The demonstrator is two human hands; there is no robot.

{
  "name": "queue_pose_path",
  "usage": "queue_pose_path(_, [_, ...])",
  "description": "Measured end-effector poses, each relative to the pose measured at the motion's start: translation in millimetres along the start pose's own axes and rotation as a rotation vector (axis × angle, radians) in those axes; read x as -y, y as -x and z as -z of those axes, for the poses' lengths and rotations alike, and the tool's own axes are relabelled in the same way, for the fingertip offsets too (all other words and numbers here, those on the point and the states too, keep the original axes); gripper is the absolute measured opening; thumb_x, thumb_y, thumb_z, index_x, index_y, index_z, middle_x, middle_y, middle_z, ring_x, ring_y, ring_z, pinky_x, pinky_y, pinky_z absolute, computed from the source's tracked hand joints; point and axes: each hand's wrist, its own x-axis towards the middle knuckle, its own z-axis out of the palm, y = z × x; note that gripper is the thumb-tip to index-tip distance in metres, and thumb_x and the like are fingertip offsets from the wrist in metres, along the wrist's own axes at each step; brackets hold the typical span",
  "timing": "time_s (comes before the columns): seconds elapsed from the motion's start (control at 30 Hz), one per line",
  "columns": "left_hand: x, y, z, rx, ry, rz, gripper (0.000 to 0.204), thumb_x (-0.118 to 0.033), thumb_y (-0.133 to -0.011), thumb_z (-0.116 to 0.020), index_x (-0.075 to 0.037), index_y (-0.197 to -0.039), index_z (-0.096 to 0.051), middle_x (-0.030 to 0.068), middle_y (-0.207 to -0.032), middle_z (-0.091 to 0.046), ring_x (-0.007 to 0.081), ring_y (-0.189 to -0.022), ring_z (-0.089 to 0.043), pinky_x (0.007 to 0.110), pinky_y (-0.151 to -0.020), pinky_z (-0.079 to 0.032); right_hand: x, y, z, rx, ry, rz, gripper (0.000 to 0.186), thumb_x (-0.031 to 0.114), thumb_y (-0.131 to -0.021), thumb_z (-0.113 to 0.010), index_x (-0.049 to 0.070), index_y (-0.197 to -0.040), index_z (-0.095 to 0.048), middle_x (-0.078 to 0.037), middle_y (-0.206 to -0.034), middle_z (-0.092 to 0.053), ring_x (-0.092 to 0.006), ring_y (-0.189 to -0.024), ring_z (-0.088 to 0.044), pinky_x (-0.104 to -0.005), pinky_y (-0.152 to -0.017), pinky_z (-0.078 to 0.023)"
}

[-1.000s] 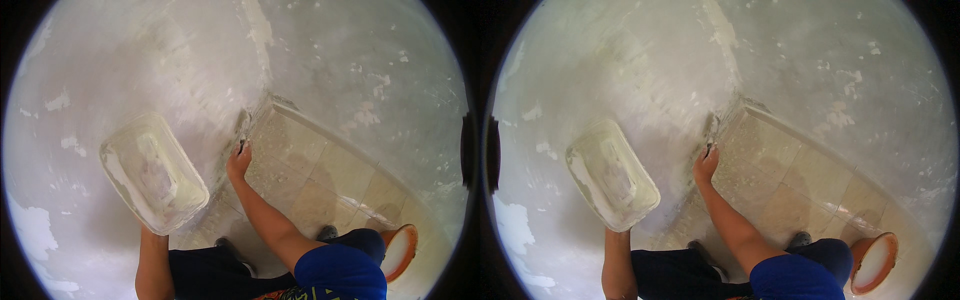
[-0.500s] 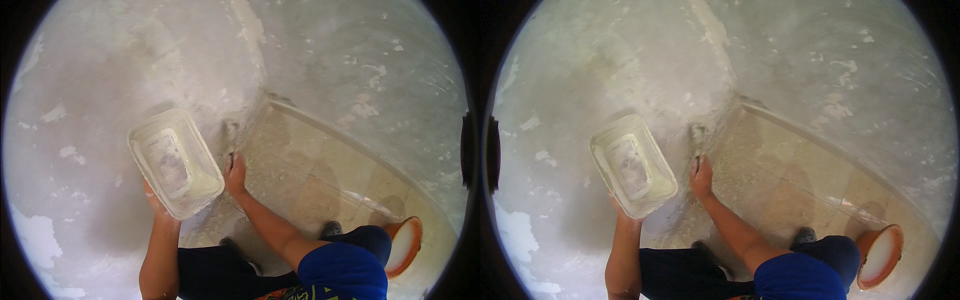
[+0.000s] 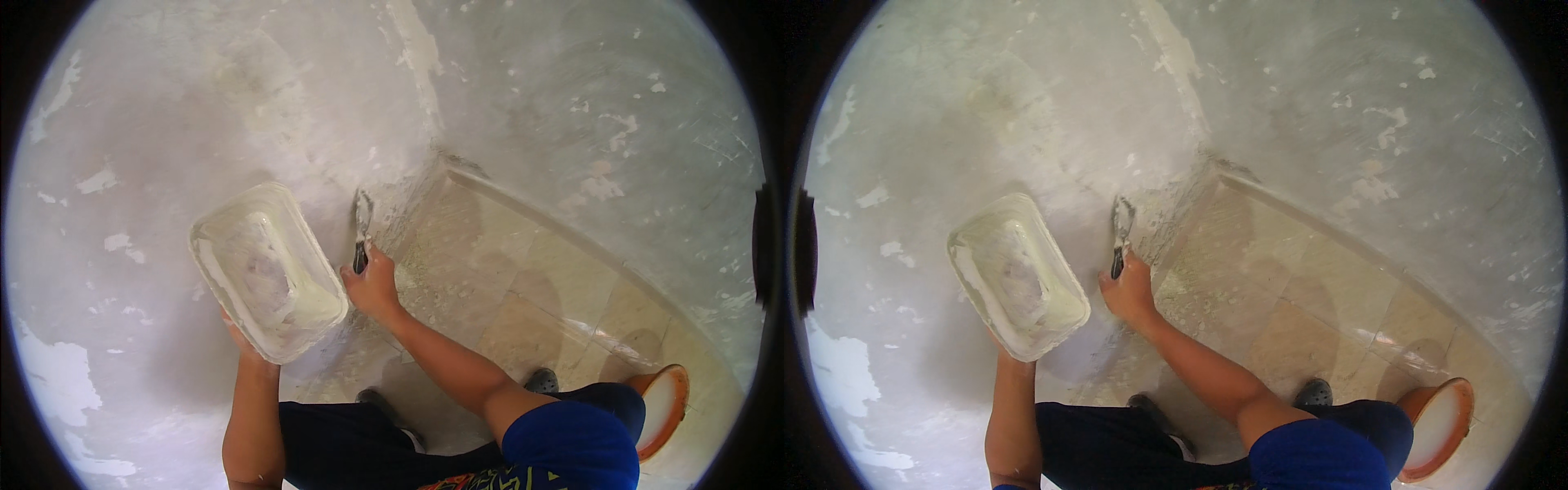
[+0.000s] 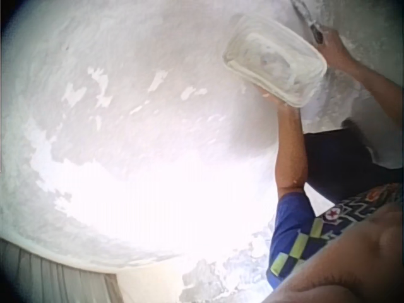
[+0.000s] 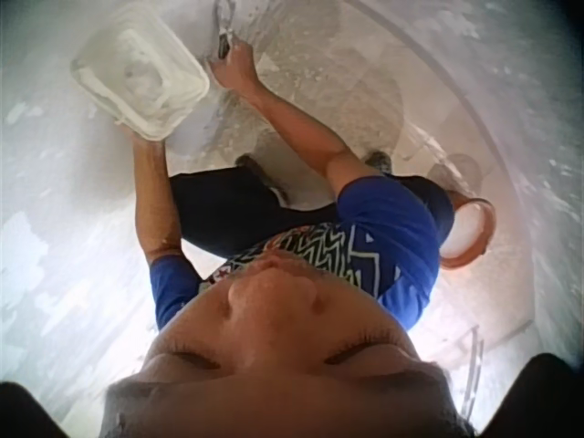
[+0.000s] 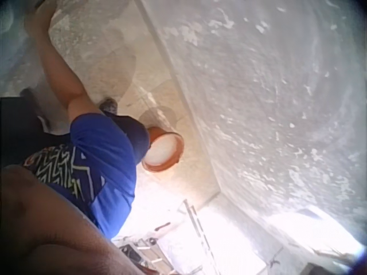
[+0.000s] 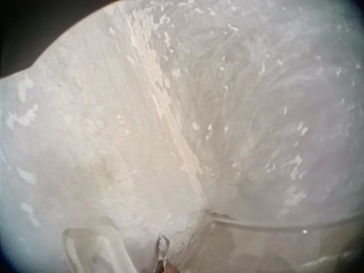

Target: The person applies patching compound to a corner and wall surface using a putty knife and a plastic container, scraping and smoothing the material over damaged areas.

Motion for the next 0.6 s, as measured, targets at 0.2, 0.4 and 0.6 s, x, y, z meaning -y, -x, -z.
queue_pose_path(0.2, [1, 4, -15, 0.049, 0.041, 0.014, 0.066, -0.052, -0.102, -0.049, -0.009, -0.152, -0.040, 0.0123, -0.146, -0.053, 0.0306, -0.129, -0.057, 0.049, -0.102, -0.056, -28, -12, 24, -0.237, 0.027, 0.094, 0.035, 0.007, -0.081, -0.068, -0.015, -0.108, -0.061, -0.016, -0.073, -0.059, -0.0221, -0.068, -0.058, -0.0362, -0.063, -0.047])
queue_pose_path(0.4, [1, 4, -22, 0.076, 0.028, 0.008, 0.064, -0.051, -0.103, -0.048, -0.010, -0.153, -0.039, 0.0125, -0.147, -0.052, 0.0304, -0.130, -0.056, 0.048, -0.102, -0.056, -91, -74, 44, -0.244, 0.203, 0.115, 0.031, 0.008, -0.082, -0.067, -0.015, -0.102, -0.063, -0.019, -0.076, -0.061, -0.0270, -0.068, -0.058, -0.0400, -0.066, -0.048])
queue_pose_path(0.6, [-5, 13, 0, 0.038, -0.010, -0.006, 0.063, -0.050, -0.105, -0.048, -0.010, -0.153, -0.038, 0.0126, -0.148, -0.051, 0.0301, -0.131, -0.056, 0.047, -0.103, -0.057, -29, -12, 19, -0.014, -0.008, -0.164, 0.032, 0.007, -0.082, -0.068, -0.011, -0.109, -0.065, -0.013, -0.077, -0.060, -0.0165, -0.070, -0.054, -0.0355, -0.065, -0.048])
